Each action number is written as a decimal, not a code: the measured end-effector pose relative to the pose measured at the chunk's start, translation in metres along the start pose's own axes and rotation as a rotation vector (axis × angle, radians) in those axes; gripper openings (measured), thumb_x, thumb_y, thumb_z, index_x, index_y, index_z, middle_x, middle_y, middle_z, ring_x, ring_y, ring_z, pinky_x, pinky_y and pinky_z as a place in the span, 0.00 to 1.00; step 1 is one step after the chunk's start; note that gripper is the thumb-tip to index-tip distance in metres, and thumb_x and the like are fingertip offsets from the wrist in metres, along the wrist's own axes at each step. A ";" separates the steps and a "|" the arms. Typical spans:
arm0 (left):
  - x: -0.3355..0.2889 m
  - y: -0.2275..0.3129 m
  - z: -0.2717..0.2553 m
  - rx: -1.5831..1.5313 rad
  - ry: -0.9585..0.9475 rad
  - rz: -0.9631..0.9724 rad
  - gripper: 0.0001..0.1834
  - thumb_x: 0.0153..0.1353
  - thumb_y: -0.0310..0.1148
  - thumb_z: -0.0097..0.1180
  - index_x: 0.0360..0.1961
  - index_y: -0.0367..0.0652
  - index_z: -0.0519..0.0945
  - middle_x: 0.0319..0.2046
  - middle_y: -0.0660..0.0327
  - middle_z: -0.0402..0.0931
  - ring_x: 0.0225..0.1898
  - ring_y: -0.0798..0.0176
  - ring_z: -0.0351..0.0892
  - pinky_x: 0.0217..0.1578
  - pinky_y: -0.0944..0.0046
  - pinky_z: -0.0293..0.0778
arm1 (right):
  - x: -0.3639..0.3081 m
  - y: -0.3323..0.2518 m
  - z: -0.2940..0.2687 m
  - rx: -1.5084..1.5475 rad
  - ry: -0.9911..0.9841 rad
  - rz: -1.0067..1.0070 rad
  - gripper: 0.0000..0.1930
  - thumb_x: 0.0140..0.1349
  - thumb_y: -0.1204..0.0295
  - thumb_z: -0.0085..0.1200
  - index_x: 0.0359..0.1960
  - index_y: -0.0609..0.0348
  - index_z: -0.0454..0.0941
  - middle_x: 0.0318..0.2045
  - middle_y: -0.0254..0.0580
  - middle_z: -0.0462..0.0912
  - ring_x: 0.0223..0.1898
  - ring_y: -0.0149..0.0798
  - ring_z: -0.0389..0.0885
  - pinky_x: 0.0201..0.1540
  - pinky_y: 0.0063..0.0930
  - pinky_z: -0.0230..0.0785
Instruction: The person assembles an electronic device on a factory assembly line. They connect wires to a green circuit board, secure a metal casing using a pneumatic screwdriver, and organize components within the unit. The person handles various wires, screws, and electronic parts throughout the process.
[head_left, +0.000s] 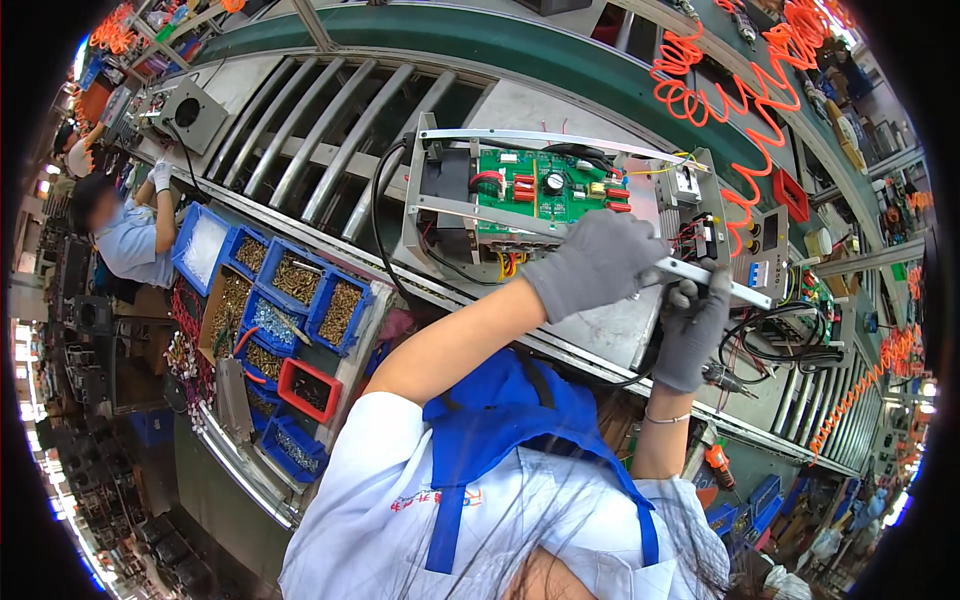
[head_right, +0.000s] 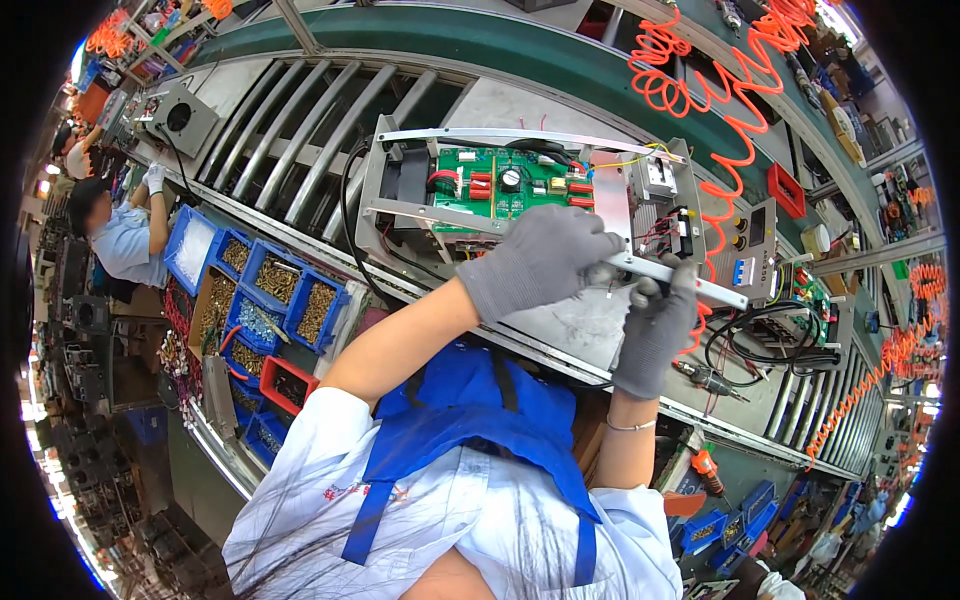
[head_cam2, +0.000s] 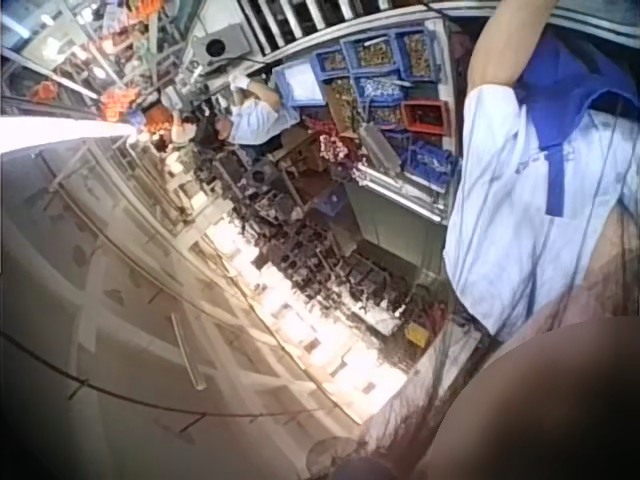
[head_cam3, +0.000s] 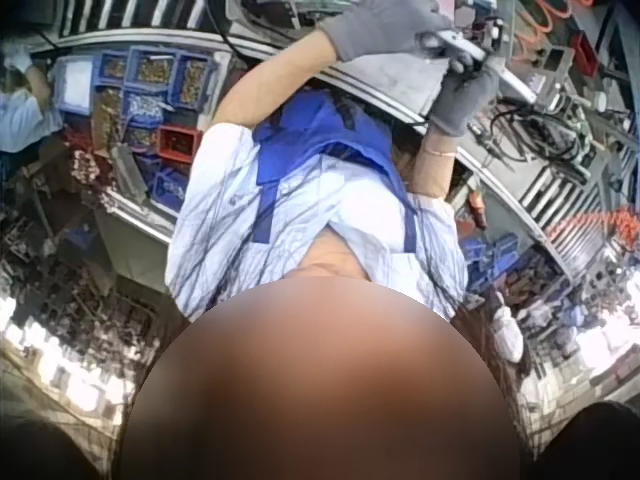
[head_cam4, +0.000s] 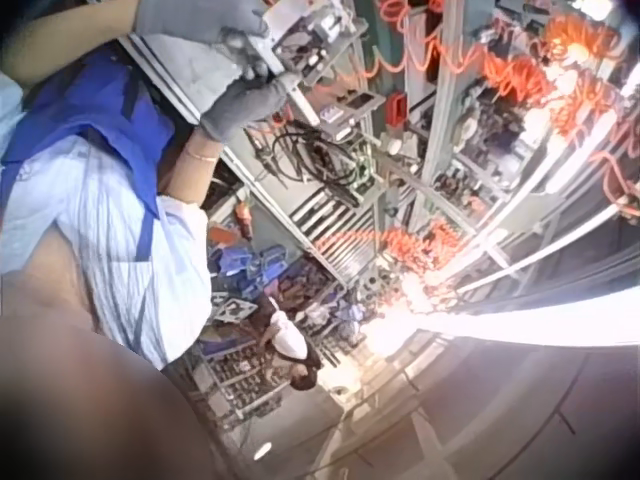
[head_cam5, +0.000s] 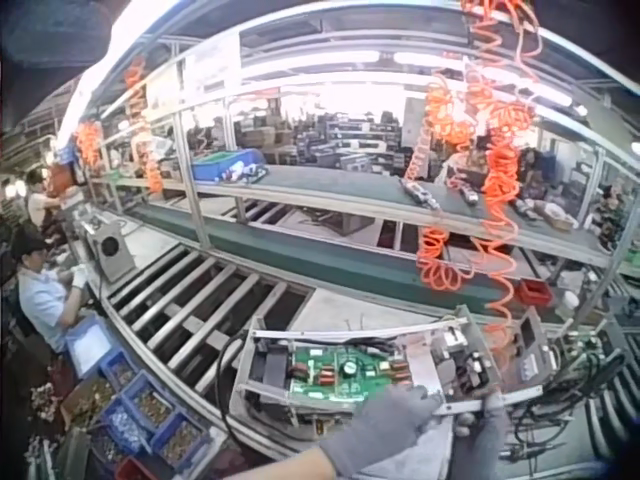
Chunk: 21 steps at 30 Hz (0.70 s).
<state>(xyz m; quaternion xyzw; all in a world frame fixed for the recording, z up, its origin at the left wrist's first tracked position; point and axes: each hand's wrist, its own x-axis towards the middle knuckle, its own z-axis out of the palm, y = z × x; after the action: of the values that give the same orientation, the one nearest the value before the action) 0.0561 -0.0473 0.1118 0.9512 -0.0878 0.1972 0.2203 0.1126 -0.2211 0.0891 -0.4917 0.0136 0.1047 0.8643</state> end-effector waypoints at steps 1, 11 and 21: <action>-0.002 -0.006 0.004 -0.021 -0.002 -0.014 0.11 0.56 0.39 0.61 0.39 0.51 0.84 0.29 0.60 0.79 0.35 0.56 0.82 0.34 0.54 0.79 | 0.002 0.004 0.002 0.025 -0.033 0.005 0.16 0.75 0.58 0.47 0.46 0.60 0.73 0.35 0.33 0.75 0.27 0.21 0.67 0.27 0.15 0.58; 0.025 0.048 -0.016 -0.950 0.744 -0.109 0.13 0.67 0.35 0.59 0.48 0.41 0.78 0.30 0.64 0.78 0.31 0.69 0.77 0.33 0.65 0.74 | -0.021 0.027 -0.007 -0.685 -0.455 -0.422 0.32 0.73 0.51 0.44 0.66 0.69 0.62 0.64 0.55 0.68 0.66 0.47 0.67 0.65 0.37 0.60; -0.095 0.032 0.001 -0.752 -0.081 -0.460 0.16 0.66 0.43 0.58 0.47 0.42 0.81 0.41 0.57 0.81 0.39 0.57 0.80 0.44 0.61 0.75 | 0.023 -0.041 -0.017 -1.414 -0.718 -0.721 0.14 0.58 0.65 0.63 0.46 0.51 0.83 0.24 0.38 0.80 0.24 0.40 0.78 0.30 0.33 0.69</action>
<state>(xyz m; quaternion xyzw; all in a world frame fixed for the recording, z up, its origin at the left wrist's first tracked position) -0.0379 -0.0683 0.0840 0.8068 0.0519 0.0602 0.5855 0.1439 -0.2523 0.1120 -0.8248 -0.4842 -0.0427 0.2888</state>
